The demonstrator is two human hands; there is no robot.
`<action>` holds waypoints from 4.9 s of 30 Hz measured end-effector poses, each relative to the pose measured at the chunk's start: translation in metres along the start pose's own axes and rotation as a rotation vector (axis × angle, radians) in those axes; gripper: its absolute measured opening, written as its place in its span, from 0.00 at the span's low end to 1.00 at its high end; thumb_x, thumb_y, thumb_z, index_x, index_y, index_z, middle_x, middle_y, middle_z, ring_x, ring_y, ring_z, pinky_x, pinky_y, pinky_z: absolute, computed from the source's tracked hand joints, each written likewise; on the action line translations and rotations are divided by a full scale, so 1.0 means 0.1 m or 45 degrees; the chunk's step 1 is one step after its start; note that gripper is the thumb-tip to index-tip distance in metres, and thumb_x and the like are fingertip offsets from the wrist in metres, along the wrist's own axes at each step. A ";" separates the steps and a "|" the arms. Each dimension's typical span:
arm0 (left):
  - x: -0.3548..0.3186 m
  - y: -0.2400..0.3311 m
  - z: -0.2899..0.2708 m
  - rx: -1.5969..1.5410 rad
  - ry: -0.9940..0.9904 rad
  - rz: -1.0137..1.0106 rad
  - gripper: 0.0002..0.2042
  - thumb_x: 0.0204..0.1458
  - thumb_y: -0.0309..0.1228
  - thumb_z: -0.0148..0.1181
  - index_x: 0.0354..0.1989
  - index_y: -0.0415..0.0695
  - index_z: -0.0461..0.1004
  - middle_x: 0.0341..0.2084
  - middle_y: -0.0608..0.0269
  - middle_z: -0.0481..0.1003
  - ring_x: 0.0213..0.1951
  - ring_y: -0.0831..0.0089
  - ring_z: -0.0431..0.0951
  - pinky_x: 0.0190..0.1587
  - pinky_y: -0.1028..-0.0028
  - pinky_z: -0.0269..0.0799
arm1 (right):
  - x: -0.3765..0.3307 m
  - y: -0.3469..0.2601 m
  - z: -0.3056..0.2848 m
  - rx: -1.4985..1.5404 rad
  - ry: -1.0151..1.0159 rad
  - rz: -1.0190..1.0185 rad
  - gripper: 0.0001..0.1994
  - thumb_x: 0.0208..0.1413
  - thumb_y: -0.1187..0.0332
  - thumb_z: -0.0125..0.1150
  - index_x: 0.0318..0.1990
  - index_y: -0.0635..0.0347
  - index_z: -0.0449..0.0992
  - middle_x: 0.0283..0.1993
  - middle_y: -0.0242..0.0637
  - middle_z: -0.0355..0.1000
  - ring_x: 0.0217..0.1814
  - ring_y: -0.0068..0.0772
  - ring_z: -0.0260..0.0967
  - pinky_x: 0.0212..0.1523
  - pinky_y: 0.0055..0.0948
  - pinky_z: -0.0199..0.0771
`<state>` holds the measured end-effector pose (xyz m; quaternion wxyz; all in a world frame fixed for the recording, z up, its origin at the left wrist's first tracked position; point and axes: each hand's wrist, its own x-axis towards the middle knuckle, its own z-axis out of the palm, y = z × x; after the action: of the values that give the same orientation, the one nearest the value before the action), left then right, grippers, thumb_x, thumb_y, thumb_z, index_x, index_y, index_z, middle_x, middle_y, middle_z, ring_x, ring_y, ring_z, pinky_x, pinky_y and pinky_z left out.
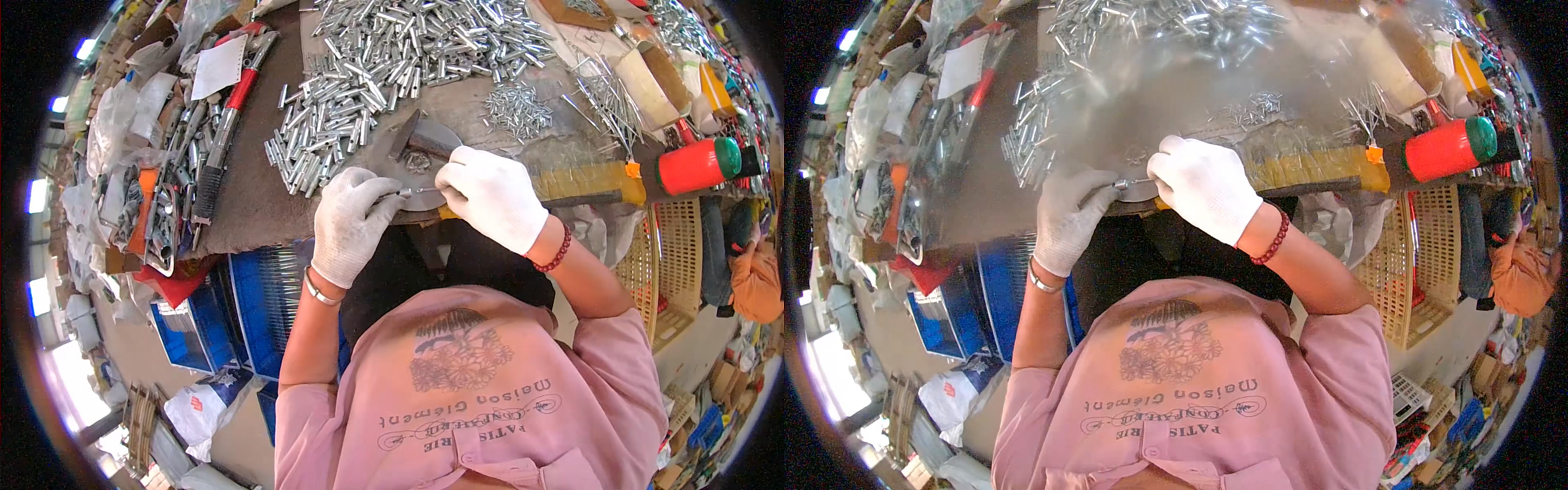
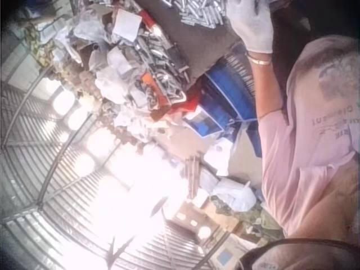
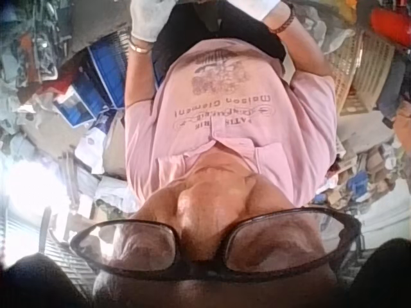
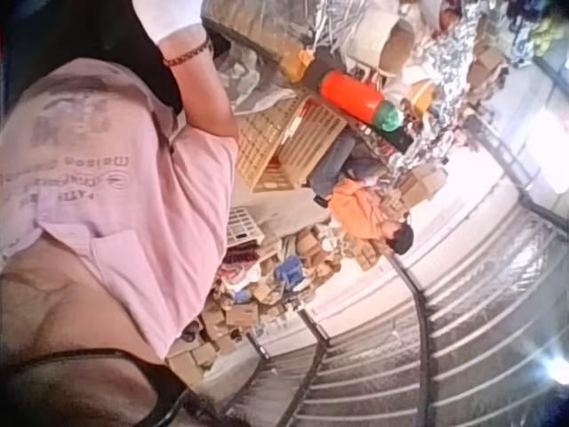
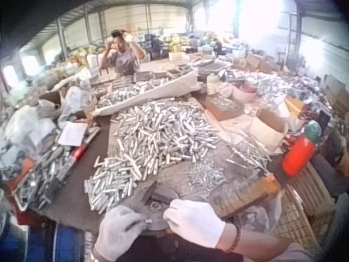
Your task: Assembling small metal pins or components using a hammer and a metal jig on a workbench.
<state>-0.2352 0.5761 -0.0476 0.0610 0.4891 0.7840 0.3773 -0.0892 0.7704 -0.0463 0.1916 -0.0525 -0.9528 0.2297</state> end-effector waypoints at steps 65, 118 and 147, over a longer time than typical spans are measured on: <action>-0.06 -0.12 0.14 -0.019 0.119 0.065 0.08 0.45 0.26 0.75 0.34 0.48 0.83 0.32 0.61 0.76 0.40 0.56 0.79 0.43 0.60 0.74 | 0.18 -0.13 0.28 0.405 0.218 -0.105 0.03 0.52 0.75 0.68 0.34 0.56 0.80 0.41 0.38 0.77 0.48 0.49 0.75 0.51 0.44 0.76; -0.09 -0.28 0.15 -0.178 0.064 0.036 0.09 0.46 0.25 0.75 0.38 0.46 0.87 0.33 0.59 0.78 0.40 0.56 0.80 0.43 0.61 0.76 | -0.29 -0.28 0.00 -0.033 -0.214 0.258 0.08 0.57 0.67 0.71 0.40 0.56 0.79 0.33 0.39 0.75 0.36 0.44 0.77 0.40 0.43 0.79; -1.14 -0.13 -0.37 -1.170 0.802 -1.011 0.28 0.62 0.22 0.64 0.70 0.38 0.65 0.36 0.60 0.83 0.26 0.84 0.71 0.27 0.82 0.67 | -0.13 -0.44 0.12 1.083 -0.088 0.645 0.25 0.66 0.77 0.54 0.71 0.61 0.70 0.40 0.32 0.76 0.30 0.17 0.68 0.33 0.19 0.73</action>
<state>-0.2037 0.4608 -0.0608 0.1653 -0.0441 0.6447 0.7450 -0.0829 0.7239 -0.0405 0.1023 -0.1920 -0.7378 0.6390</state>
